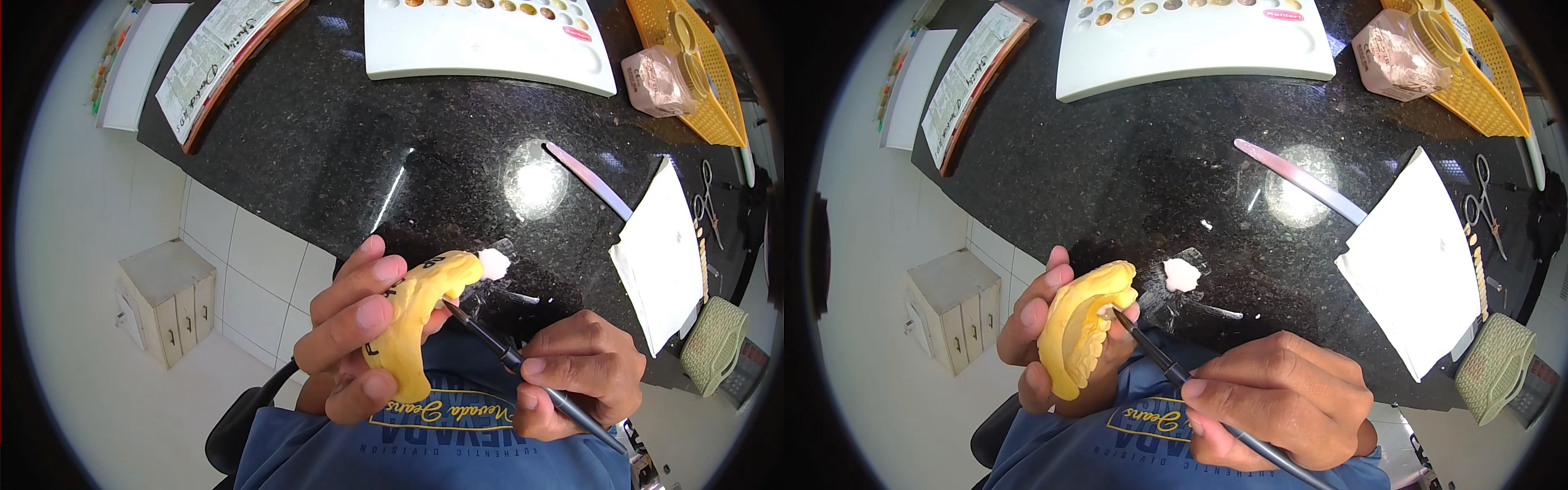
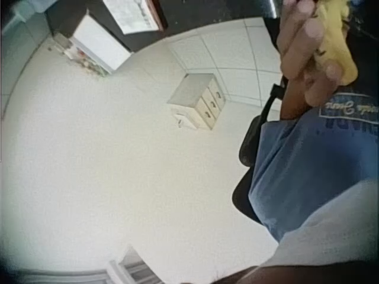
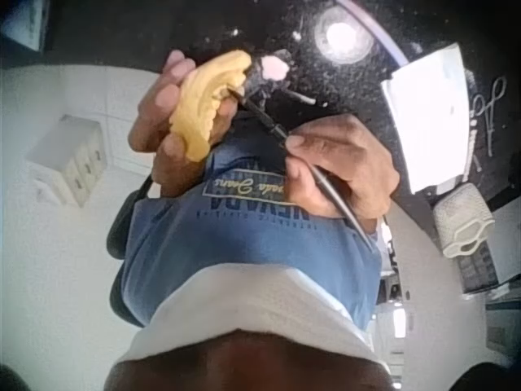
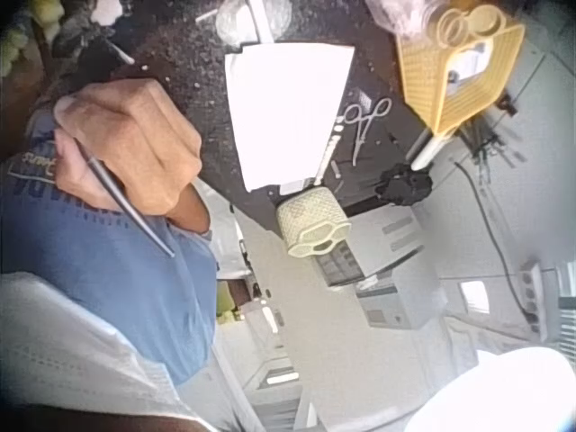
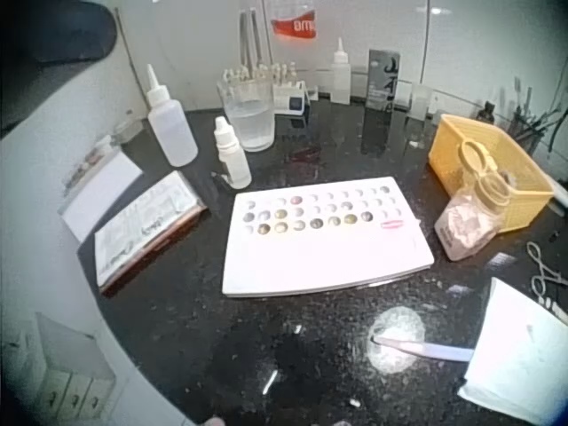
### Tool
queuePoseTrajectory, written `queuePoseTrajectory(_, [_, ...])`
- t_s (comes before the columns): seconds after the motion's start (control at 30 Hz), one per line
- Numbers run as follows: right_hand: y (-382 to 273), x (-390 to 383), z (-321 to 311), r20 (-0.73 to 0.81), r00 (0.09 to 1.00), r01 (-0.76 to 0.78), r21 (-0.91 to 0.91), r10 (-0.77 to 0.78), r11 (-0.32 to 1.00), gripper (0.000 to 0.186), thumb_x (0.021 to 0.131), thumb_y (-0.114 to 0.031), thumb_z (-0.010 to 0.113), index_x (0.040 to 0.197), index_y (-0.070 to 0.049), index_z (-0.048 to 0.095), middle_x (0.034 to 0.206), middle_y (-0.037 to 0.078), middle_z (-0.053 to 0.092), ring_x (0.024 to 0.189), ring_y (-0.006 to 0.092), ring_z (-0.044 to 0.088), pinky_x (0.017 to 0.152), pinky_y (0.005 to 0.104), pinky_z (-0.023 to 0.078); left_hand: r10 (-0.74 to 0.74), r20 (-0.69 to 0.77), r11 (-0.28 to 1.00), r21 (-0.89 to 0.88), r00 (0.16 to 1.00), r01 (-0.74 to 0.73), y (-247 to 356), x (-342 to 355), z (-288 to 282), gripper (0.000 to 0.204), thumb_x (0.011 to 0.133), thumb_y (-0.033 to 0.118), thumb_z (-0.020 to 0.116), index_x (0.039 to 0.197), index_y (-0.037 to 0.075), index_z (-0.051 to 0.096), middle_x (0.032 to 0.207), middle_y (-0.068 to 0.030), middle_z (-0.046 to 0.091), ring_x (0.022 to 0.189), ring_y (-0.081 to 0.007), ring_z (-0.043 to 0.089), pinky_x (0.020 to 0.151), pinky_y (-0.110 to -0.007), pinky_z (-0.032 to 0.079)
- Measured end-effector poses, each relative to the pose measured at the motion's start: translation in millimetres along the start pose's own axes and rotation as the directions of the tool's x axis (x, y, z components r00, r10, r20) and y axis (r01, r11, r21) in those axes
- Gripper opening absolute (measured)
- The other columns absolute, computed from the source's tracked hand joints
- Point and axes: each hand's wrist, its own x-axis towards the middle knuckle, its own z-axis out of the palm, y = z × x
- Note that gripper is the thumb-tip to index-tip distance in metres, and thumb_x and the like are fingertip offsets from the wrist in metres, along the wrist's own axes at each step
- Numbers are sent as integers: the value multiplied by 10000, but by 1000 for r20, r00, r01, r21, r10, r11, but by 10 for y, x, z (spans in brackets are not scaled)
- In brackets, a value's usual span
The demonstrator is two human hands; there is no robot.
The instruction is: Applying aesthetic ceramic stains to a dental prosthetic bridge model using a fine brush.
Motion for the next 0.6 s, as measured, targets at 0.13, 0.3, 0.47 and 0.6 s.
queuePoseTrajectory(0.13, [-1,8,-3,13,1000,-5,5,5,1000,175,701,-74,789,832,-20,686,725,116,663,620,194,666,502,267,550,1,17,1000,23,1000,-1,1,0,-16,803,826,47,686,1392,227,145,1310,-131,319,1069,-298,584,929,-449,537])
queuePoseTrajectory(0.3, [-6,8,5,-1,1000,-7,-2,7,1000,173,700,-71,787,831,-20,686,720,115,662,612,194,664,497,266,549,21,29,999,29,999,-21,-17,18,-22,811,825,57,691,1392,221,135,1308,-135,318,1065,-292,588,928,-439,539])
queuePoseTrajectory(0.47, [9,12,26,-6,1000,12,2,-12,1000,163,708,-76,781,828,-22,684,713,115,660,601,192,662,487,265,545,40,13,999,19,999,-40,-36,2,-14,821,815,44,698,1392,219,142,1308,-136,317,1065,-293,586,932,-437,537])
queuePoseTrajectory(0.6, [7,13,31,-18,1000,16,-4,-16,1000,153,719,-80,773,827,-21,682,709,114,660,598,193,662,481,265,543,38,7,999,7,999,-38,-45,-4,1,845,793,19,713,1392,215,149,1311,-134,319,1067,-300,583,939,-439,532])
